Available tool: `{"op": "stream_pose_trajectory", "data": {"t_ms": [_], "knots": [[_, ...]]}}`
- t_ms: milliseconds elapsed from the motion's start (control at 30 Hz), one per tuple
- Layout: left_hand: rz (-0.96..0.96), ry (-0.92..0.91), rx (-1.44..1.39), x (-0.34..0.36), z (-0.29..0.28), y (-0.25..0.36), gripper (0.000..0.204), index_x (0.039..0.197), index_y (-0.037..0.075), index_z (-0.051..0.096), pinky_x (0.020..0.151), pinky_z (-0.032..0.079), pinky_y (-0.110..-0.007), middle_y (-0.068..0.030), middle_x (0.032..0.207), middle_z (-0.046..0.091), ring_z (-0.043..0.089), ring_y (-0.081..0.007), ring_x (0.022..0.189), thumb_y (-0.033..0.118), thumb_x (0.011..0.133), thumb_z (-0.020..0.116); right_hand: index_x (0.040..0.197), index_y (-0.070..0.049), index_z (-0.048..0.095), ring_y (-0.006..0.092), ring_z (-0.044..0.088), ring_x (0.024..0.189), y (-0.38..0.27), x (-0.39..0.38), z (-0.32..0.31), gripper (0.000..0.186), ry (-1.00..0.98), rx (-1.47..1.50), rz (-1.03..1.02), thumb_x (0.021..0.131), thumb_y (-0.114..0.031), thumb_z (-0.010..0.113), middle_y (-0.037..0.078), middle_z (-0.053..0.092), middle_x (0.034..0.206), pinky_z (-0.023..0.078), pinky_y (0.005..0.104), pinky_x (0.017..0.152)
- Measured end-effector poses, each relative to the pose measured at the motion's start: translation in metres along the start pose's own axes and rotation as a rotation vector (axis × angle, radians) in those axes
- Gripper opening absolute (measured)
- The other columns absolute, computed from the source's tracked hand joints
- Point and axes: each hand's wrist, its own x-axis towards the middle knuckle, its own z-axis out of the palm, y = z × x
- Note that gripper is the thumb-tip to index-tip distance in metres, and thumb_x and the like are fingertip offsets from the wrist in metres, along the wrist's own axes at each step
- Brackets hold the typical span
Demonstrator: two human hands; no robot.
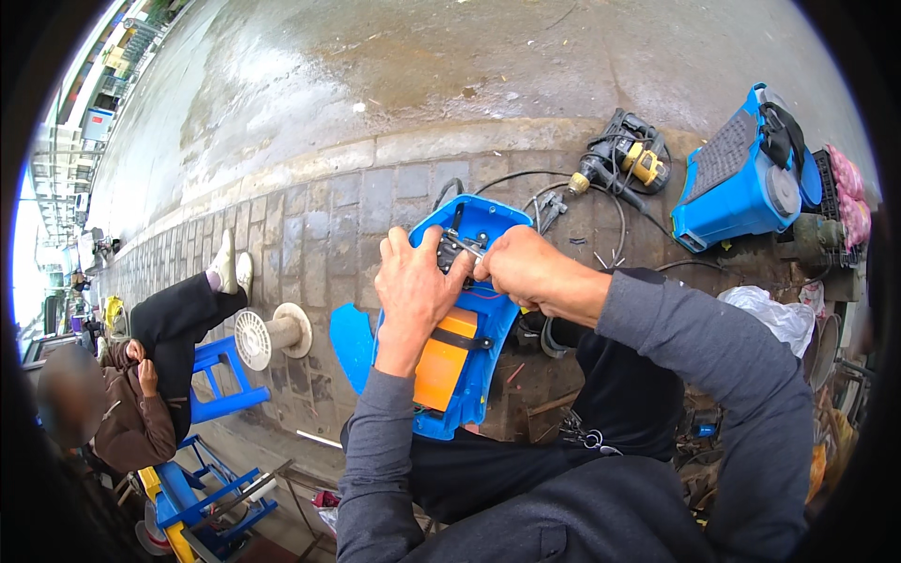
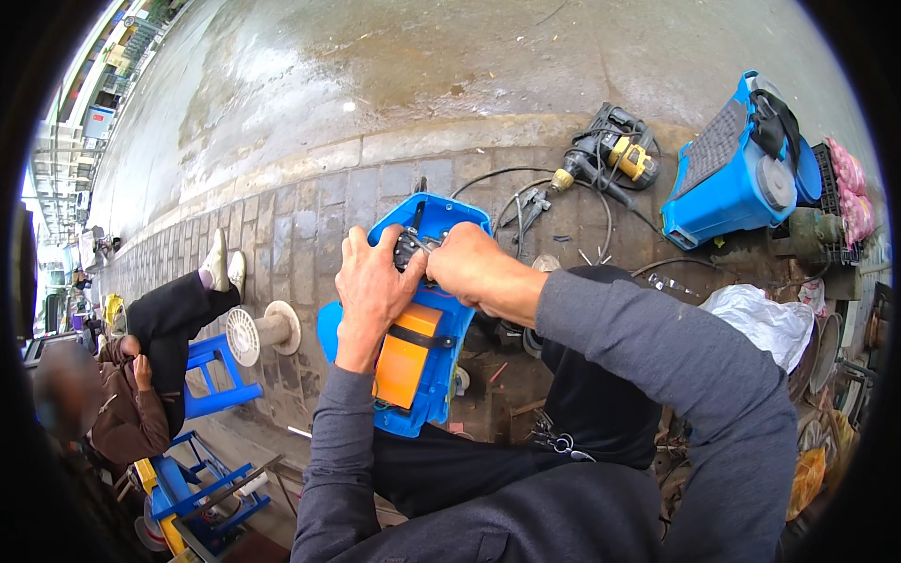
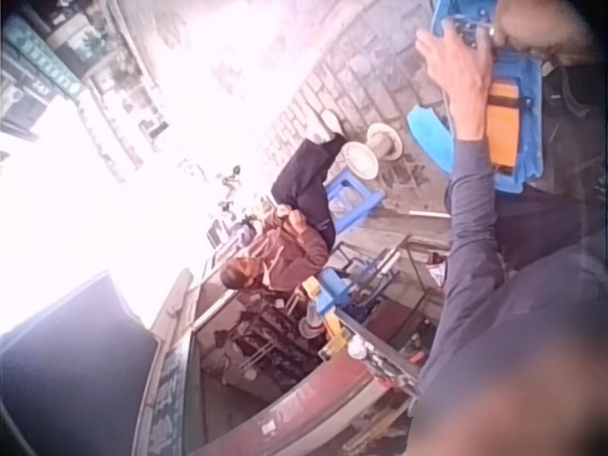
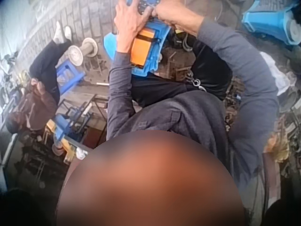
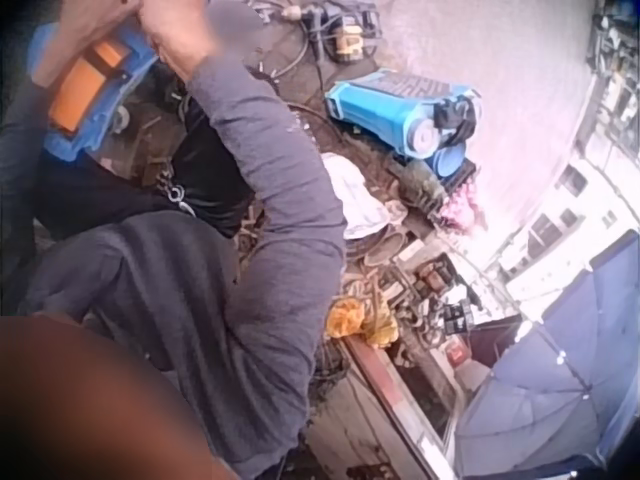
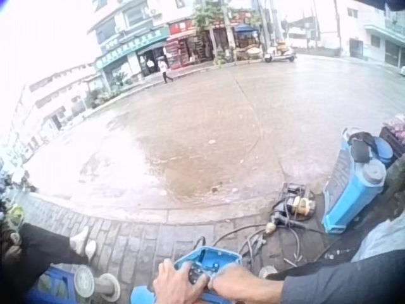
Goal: The person sits on the ground and uses a screwdriver to tighten screws on a small motor mounted inside a blue plastic housing. They repeatedly adjust the motor and housing while working on the assembly.
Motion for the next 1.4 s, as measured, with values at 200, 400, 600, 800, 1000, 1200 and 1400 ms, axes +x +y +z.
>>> {"op": "stream_pose_trajectory", "data": {"t_ms": [200, 400, 600, 800, 1000, 1200, 1400], "knots": [[-0.044, -0.040, 0.000, 0.002, -0.004, 0.005, 0.058, 0.131, 0.014, 0.075, 0.084, 0.059, -0.056, -0.0207, 0.113, 0.057, 0.062, -0.0433, 0.114, 0.059, 0.094, 0.079, 0.100, 0.005, 0.075, 0.0144, 0.046, 0.041, 0.019, 0.007, 0.019, 0.016, 0.148, 0.021, -0.107, 0.101, -0.007, 0.064, 0.007, 0.059, 0.063, 0.028, 0.0356, 0.036], [-0.062, -0.056, -0.012, 0.003, -0.004, 0.006, 0.059, 0.131, 0.014, 0.075, 0.086, 0.059, -0.056, -0.0212, 0.113, 0.058, 0.062, -0.0438, 0.114, 0.060, 0.094, 0.078, 0.091, 0.005, 0.075, 0.0143, 0.048, 0.042, 0.031, 0.008, 0.029, 0.018, 0.192, 0.108, -0.126, 0.101, -0.008, 0.066, 0.007, 0.059, 0.063, 0.028, 0.0354, 0.037], [-0.066, -0.050, -0.022, 0.001, -0.004, 0.005, 0.061, 0.132, 0.013, 0.075, 0.086, 0.058, -0.056, -0.0212, 0.114, 0.057, 0.061, -0.0439, 0.114, 0.060, 0.094, 0.078, 0.089, 0.004, 0.072, 0.0129, 0.045, 0.042, 0.029, -0.004, 0.034, 0.017, 0.167, 0.265, -0.142, 0.101, -0.007, 0.066, 0.007, 0.059, 0.064, 0.027, 0.0345, 0.037], [-0.024, -0.048, -0.022, 0.000, -0.005, 0.002, 0.061, 0.133, 0.013, 0.075, 0.086, 0.058, -0.056, -0.0212, 0.114, 0.057, 0.061, -0.0436, 0.114, 0.058, 0.091, 0.080, 0.104, 0.006, 0.073, 0.0115, 0.040, 0.041, 0.007, -0.010, 0.002, 0.017, 0.015, 0.184, 0.005, 0.103, -0.008, 0.064, 0.006, 0.056, 0.063, 0.025, 0.0339, 0.039], [0.011, -0.032, -0.038, -0.002, -0.007, 0.002, 0.062, 0.133, 0.012, 0.074, 0.086, 0.058, -0.056, -0.0204, 0.115, 0.057, 0.061, -0.0432, 0.114, 0.055, 0.090, 0.081, 0.111, 0.006, 0.074, 0.0119, 0.040, 0.042, -0.015, -0.007, -0.022, 0.021, -0.059, -0.107, 0.075, 0.102, -0.008, 0.061, 0.005, 0.056, 0.063, 0.026, 0.0341, 0.040], [0.041, -0.095, -0.035, -0.002, -0.014, 0.001, 0.069, 0.138, 0.011, 0.069, 0.088, 0.057, -0.055, -0.0197, 0.117, 0.056, 0.060, -0.0427, 0.115, 0.055, 0.087, 0.086, 0.083, 0.001, 0.067, 0.0185, 0.043, 0.044, -0.026, 0.004, -0.024, 0.018, -0.113, -0.088, 0.120, 0.095, -0.009, 0.059, 0.010, 0.054, 0.059, 0.029, 0.0396, 0.043], [0.044, -0.123, -0.042, 0.001, -0.018, 0.001, 0.076, 0.141, 0.012, 0.067, 0.088, 0.056, -0.055, -0.0198, 0.116, 0.055, 0.060, -0.0429, 0.114, 0.057, 0.084, 0.088, 0.071, 0.000, 0.063, 0.0214, 0.044, 0.044, -0.030, 0.008, -0.026, 0.024, -0.125, -0.165, 0.110, 0.092, -0.010, 0.055, 0.012, 0.052, 0.055, 0.030, 0.0419, 0.044]]}}
